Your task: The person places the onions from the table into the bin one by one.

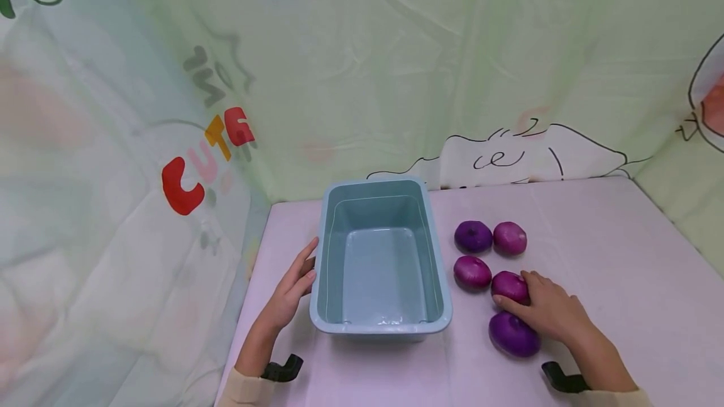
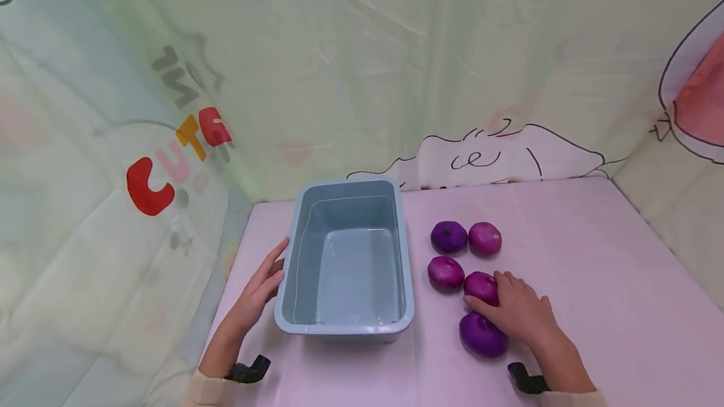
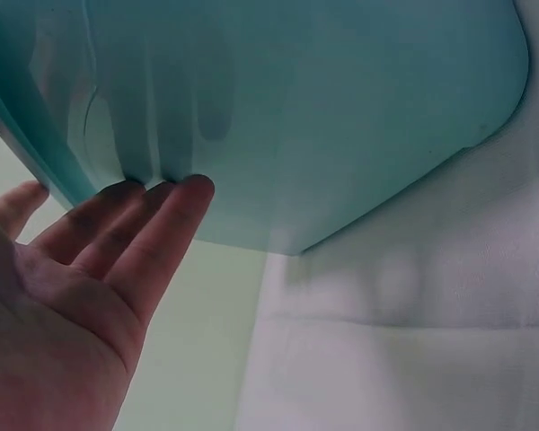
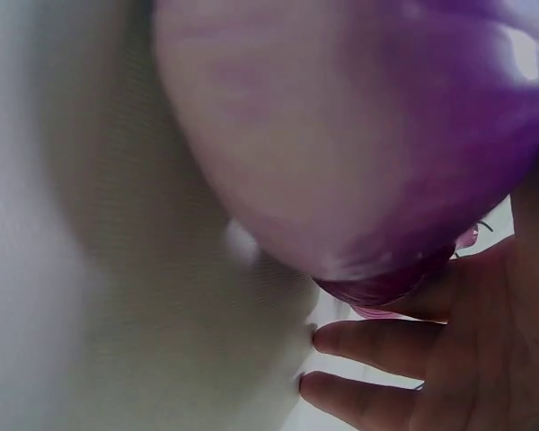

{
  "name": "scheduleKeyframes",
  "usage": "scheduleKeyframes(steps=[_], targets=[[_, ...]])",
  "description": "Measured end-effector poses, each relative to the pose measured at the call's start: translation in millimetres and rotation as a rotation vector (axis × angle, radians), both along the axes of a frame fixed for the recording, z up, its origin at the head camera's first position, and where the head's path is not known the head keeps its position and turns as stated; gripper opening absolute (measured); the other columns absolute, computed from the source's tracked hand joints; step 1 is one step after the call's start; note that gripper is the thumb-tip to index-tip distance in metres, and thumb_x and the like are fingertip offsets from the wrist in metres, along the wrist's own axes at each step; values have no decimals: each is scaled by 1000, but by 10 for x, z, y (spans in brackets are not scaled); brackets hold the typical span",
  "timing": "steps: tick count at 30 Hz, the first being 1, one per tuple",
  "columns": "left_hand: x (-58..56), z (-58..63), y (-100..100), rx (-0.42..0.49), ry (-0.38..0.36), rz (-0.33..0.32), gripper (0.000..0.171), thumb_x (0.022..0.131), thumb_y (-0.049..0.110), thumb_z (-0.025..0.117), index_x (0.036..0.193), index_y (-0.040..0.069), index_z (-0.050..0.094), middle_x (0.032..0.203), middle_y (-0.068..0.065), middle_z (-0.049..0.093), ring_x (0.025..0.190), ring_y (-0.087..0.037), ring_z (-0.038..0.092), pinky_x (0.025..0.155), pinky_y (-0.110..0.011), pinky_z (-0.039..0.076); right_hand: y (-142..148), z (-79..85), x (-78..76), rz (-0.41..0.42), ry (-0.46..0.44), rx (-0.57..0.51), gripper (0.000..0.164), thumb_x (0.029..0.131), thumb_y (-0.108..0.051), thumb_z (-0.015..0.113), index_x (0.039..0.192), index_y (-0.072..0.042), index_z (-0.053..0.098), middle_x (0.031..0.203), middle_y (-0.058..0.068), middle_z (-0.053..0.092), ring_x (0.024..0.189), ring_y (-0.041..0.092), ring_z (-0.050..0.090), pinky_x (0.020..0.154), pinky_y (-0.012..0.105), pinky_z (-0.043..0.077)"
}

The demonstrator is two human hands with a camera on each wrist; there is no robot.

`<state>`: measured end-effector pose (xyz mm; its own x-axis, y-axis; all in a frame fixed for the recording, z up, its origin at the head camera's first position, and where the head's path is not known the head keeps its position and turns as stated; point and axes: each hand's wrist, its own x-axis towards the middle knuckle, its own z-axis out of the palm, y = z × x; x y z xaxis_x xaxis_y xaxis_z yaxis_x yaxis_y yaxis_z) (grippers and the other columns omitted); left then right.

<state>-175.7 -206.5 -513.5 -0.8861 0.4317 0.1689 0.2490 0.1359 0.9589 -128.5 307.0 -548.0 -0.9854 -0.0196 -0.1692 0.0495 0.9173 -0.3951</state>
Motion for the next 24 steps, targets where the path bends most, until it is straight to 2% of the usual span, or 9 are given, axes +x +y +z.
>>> scheduleKeyframes(steps=[4,8,19,24], targets=[[-2,-10,2,19,-20,-6,59,112,26,41,167,29,21,159,-16,41,135,-38,52,97,-47,52,5,17,-21,-11,-6,-2,102,90,-75,61,133,17,47,120,40,57,109,59,55,83,88,29],[12,-11,12,42,-39,-6,59,112,27,41,167,28,21,158,-18,42,132,-40,55,94,-43,54,5,51,-22,-16,-4,-3,100,90,-73,62,132,17,48,118,39,58,108,57,55,83,87,29],[37,6,30,48,-52,10,60,111,27,42,167,31,21,158,-16,42,133,-38,54,96,-43,53,78,35,-14,-51,-5,-28,105,90,-76,58,134,19,45,125,40,54,112,57,51,84,87,26],[37,0,28,47,-48,15,60,111,27,42,167,32,21,159,-15,42,134,-37,53,97,-43,53,95,34,-13,-57,1,-34,104,91,-76,58,132,18,46,121,37,56,109,55,53,82,85,29]])
